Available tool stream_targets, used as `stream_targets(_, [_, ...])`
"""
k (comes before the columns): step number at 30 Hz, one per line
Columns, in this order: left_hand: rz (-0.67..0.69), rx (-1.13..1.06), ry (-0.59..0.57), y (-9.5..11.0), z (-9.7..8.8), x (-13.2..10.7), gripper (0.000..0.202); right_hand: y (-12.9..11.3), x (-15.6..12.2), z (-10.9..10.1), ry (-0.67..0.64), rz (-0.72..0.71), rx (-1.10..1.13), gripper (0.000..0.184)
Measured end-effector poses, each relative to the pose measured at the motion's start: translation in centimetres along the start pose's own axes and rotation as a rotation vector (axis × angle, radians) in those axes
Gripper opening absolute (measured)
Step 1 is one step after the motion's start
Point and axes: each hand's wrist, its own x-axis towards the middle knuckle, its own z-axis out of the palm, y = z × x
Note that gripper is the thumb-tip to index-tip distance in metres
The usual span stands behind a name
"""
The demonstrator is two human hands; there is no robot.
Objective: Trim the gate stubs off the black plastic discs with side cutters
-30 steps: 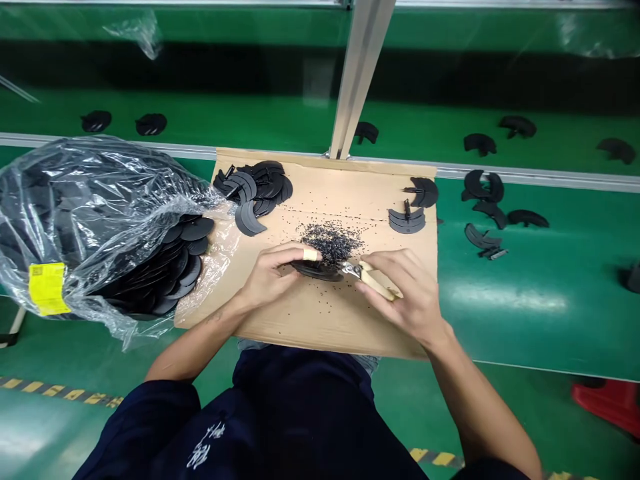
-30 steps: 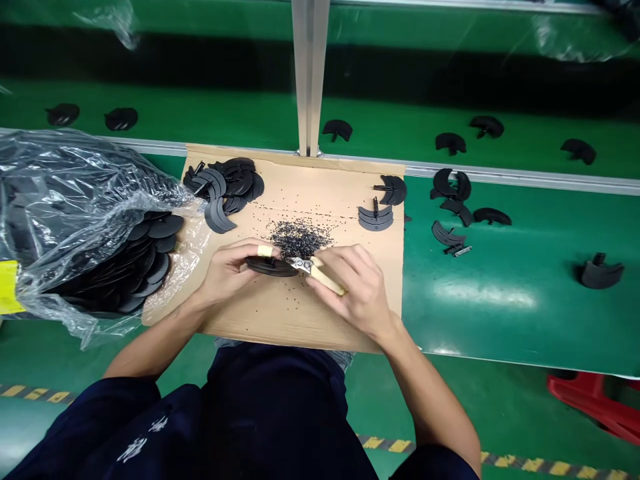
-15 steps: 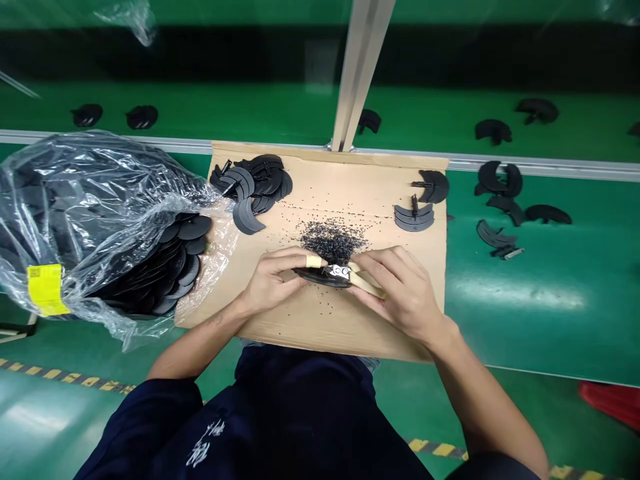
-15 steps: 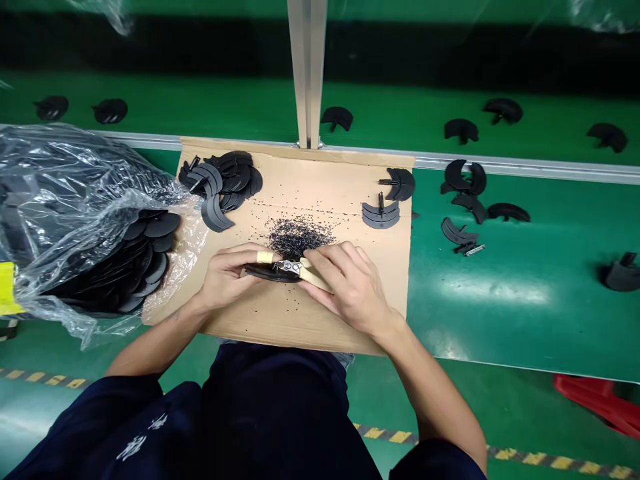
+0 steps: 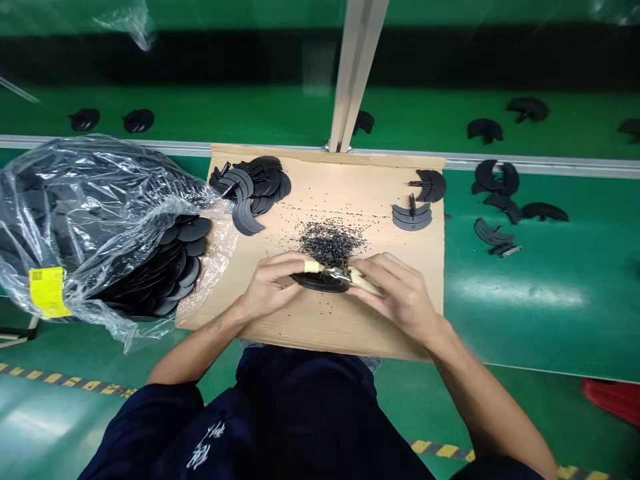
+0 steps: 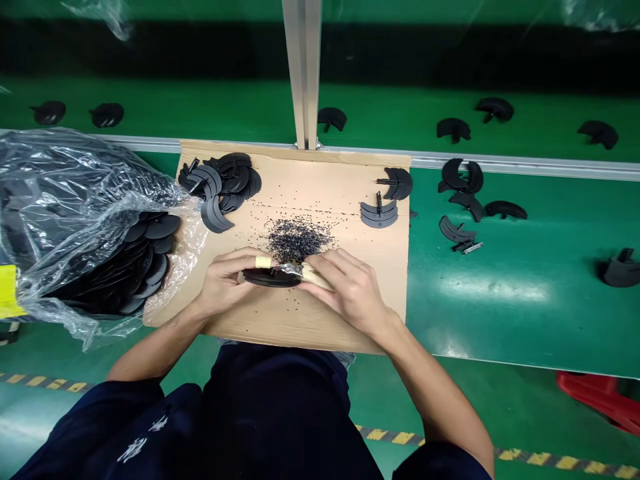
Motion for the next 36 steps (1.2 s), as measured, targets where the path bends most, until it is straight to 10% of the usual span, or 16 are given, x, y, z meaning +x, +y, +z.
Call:
stream_targets(8, [-0.53, -0.432, -0.012, -1.2, -1.1, 0.4, 0.034, 1.6, 0.1, 0.2, -0.077, 0.133, -0.443, 0.036])
stream_targets(13, [-0.632, -0.521, 0.048, -1.8, -2.6, 1.6, 0.058, 0.2, 0.8, -0.3, -0.105, 0.105, -0.621, 0.036])
stream_targets(21, [-0.193, 0.459, -0.05, -3.7, -10.7, 11.8, 0.053, -0.2, -0.8, -0.1, 0.073, 0.137, -0.599, 0.033])
stream_targets(26, [-0.385, 0.961, -0.139, -7.3, -13.9, 19.6, 0.047, 0.8, -2.6, 0.9, 0.046, 0.244, -0.465, 0.029])
stream_targets(31, [-0.49, 0.958, -0.167, -10.3, -12.2, 24.5, 0.041, 1.8, -4.5, 1.2, 0.052, 0.305, -0.4, 0.032])
stream_targets(36, [-0.419, 0.738, -0.276, -12.5, -5.0, 29.2, 0.028, 2.6, -4.9, 1.4, 0.031, 0.332, -0.36, 0.031])
